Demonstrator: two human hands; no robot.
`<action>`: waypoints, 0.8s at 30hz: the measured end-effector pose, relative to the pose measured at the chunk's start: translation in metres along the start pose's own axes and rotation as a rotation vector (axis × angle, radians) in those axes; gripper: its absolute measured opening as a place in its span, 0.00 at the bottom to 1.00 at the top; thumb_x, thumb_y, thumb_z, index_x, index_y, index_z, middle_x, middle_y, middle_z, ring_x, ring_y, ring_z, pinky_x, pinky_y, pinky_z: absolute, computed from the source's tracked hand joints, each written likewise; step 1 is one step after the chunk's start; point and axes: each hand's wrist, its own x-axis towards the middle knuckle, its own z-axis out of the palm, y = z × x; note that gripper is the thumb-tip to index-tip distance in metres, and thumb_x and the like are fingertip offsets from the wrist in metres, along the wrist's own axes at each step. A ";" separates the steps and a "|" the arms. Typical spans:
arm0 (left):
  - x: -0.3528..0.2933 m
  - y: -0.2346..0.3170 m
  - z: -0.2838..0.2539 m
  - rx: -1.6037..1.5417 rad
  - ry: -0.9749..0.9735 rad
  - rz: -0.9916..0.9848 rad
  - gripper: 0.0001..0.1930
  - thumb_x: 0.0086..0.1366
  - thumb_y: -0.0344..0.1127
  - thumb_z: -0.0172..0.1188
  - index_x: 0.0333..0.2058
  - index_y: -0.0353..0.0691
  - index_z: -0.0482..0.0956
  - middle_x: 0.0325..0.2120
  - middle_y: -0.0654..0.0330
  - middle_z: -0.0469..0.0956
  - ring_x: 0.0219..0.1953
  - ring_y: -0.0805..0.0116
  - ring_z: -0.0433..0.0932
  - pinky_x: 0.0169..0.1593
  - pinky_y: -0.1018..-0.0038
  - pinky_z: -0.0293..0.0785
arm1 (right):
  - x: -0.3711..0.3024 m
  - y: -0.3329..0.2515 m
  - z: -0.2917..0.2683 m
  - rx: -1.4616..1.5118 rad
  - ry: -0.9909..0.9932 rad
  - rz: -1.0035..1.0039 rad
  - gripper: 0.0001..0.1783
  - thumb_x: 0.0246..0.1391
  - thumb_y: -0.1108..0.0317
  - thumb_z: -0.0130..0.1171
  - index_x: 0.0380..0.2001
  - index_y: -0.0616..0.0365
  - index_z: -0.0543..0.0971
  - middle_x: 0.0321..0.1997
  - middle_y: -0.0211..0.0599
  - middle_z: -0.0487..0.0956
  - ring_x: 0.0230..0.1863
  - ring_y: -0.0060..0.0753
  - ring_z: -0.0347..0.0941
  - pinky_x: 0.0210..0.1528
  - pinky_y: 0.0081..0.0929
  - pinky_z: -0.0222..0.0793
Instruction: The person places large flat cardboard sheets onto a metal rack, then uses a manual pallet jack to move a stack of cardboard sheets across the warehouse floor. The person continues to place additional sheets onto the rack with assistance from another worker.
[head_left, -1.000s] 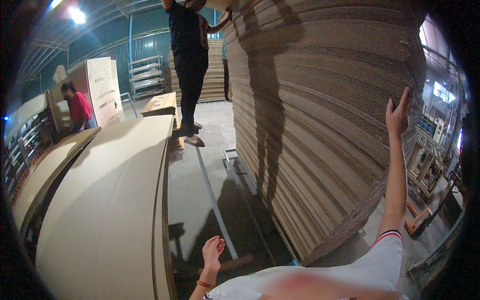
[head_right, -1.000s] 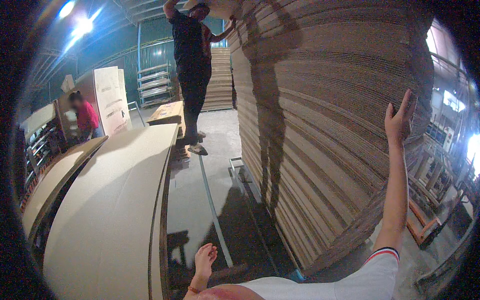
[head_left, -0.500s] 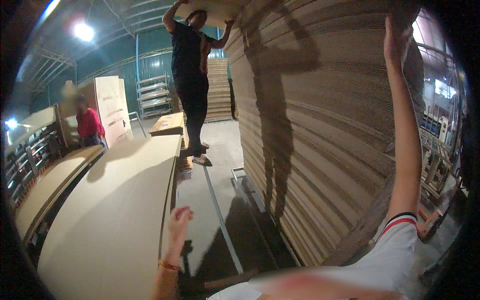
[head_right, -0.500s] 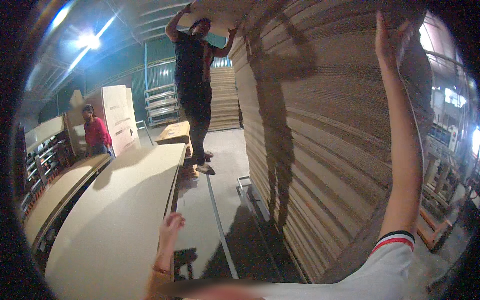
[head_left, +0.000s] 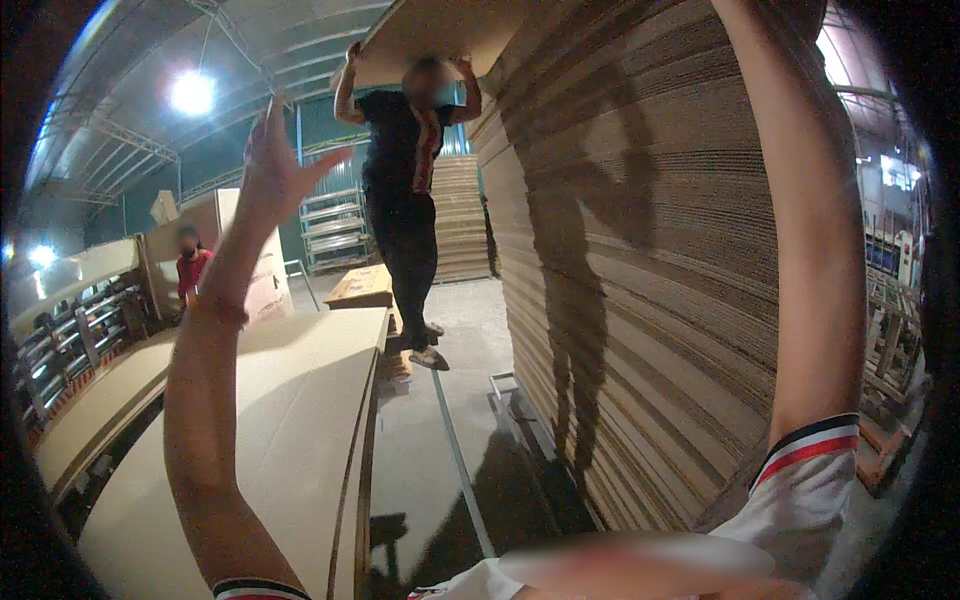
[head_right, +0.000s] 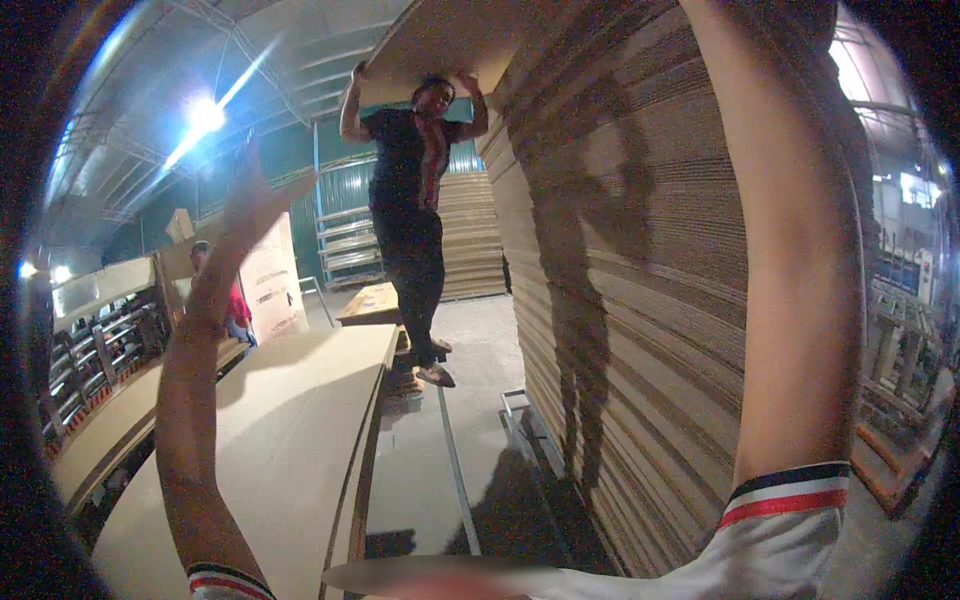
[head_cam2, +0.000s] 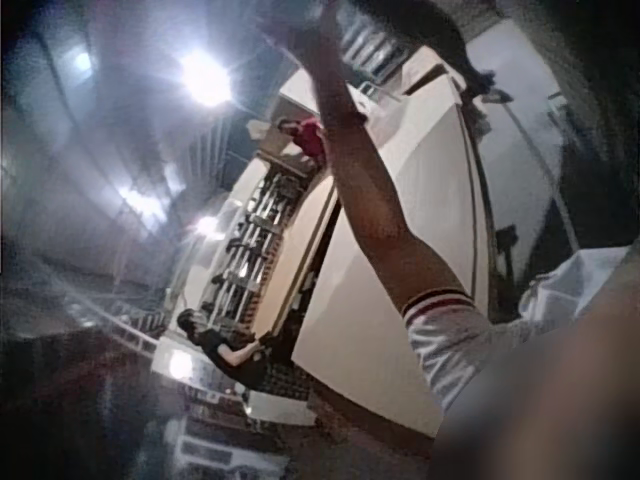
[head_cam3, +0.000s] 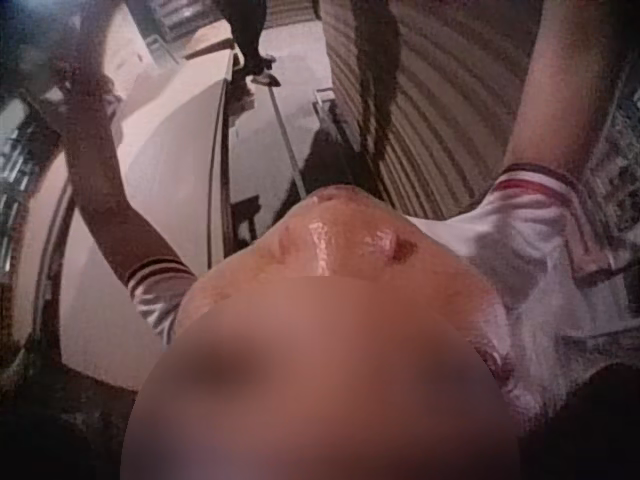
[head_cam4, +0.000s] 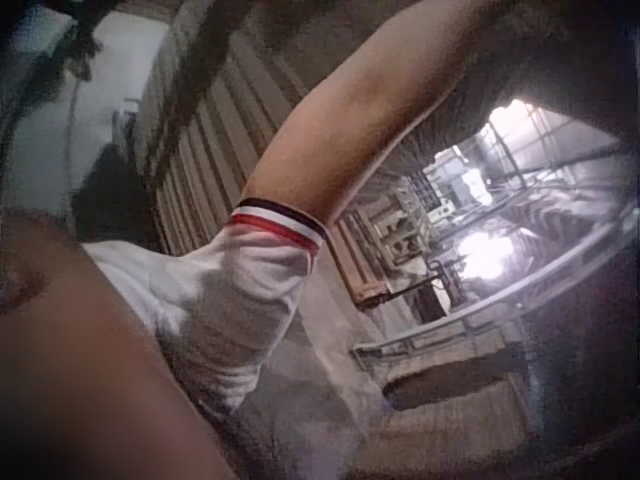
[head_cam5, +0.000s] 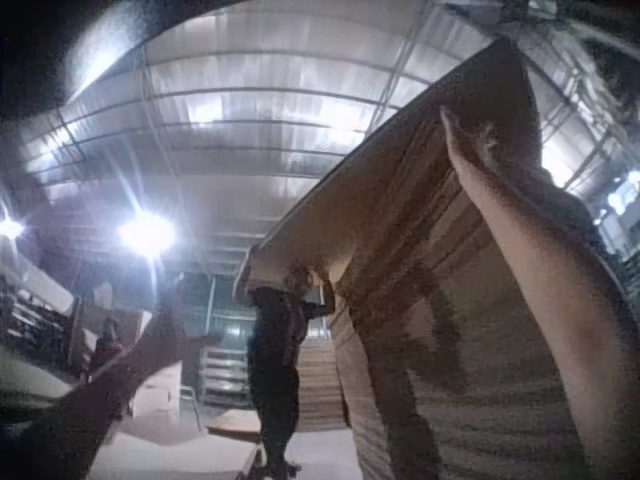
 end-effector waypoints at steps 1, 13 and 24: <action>0.035 -0.029 0.012 -0.143 -0.028 -0.015 0.50 0.46 0.59 0.62 0.56 0.26 0.48 0.52 0.35 0.56 0.56 0.43 0.56 0.58 0.60 0.53 | 0.000 0.001 0.000 0.012 0.011 0.017 0.47 0.46 0.40 0.48 0.58 0.63 0.47 0.62 0.58 0.48 0.63 0.58 0.43 0.62 0.46 0.39; 0.172 0.039 0.010 0.061 0.115 -0.006 0.60 0.41 0.69 0.56 0.58 0.30 0.38 0.58 0.40 0.42 0.62 0.49 0.42 0.62 0.62 0.42 | 0.008 0.007 0.008 -0.004 0.045 0.008 0.45 0.46 0.41 0.49 0.58 0.60 0.49 0.62 0.56 0.49 0.62 0.57 0.44 0.61 0.48 0.40; 0.215 0.060 0.017 -0.030 0.142 -0.062 0.67 0.32 0.70 0.62 0.58 0.28 0.36 0.59 0.38 0.39 0.63 0.46 0.38 0.63 0.61 0.39 | 0.017 0.014 0.016 -0.009 0.080 -0.010 0.43 0.45 0.42 0.49 0.58 0.56 0.49 0.62 0.54 0.49 0.62 0.57 0.45 0.60 0.50 0.41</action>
